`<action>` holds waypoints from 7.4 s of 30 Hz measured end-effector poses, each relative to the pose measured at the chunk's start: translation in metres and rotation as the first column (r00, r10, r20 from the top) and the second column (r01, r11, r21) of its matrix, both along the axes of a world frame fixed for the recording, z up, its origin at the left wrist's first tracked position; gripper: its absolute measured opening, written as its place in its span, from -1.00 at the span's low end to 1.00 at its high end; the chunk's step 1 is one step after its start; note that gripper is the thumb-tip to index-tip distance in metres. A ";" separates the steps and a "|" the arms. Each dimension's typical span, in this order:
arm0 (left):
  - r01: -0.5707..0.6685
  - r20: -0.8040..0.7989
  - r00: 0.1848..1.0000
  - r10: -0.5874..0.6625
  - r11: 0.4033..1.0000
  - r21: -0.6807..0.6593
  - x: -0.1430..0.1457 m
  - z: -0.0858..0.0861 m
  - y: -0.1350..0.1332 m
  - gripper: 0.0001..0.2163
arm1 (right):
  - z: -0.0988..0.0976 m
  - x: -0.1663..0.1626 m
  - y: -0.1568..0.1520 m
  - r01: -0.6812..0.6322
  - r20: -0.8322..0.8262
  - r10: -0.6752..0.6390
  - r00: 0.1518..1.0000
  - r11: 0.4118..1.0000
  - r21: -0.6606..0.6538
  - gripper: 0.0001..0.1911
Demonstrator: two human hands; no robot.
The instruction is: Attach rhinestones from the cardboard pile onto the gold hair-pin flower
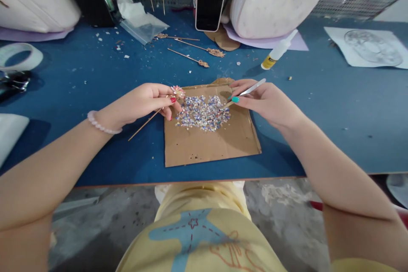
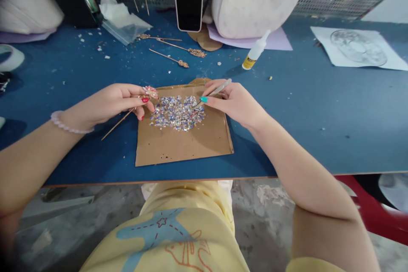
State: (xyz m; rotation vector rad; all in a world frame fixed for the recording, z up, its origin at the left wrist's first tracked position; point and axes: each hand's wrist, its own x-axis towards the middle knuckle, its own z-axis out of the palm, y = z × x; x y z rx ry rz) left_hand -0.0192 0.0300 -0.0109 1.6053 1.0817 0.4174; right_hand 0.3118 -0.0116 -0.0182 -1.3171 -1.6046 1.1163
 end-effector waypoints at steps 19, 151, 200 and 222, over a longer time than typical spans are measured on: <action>0.143 -0.036 0.989 -0.144 0.989 -0.039 -0.001 0.004 -0.002 -0.77 | 0.013 0.007 -0.002 -0.137 0.230 0.130 0.964 0.990 0.018 -0.79; 0.173 -0.062 0.982 -0.176 0.984 -0.038 0.004 0.005 -0.003 -0.72 | -0.001 -0.014 -0.015 -0.189 0.322 0.110 0.940 0.956 0.224 -0.83; 0.159 -0.088 0.983 -0.161 0.987 -0.024 0.006 0.009 -0.005 -0.75 | 0.009 -0.008 -0.016 -0.257 0.424 0.131 0.896 0.932 0.256 -0.81; 0.149 -0.091 0.984 -0.151 0.988 -0.030 0.006 0.010 -0.005 -0.75 | 0.009 -0.007 -0.015 -0.300 0.450 0.144 0.881 0.907 0.297 -0.86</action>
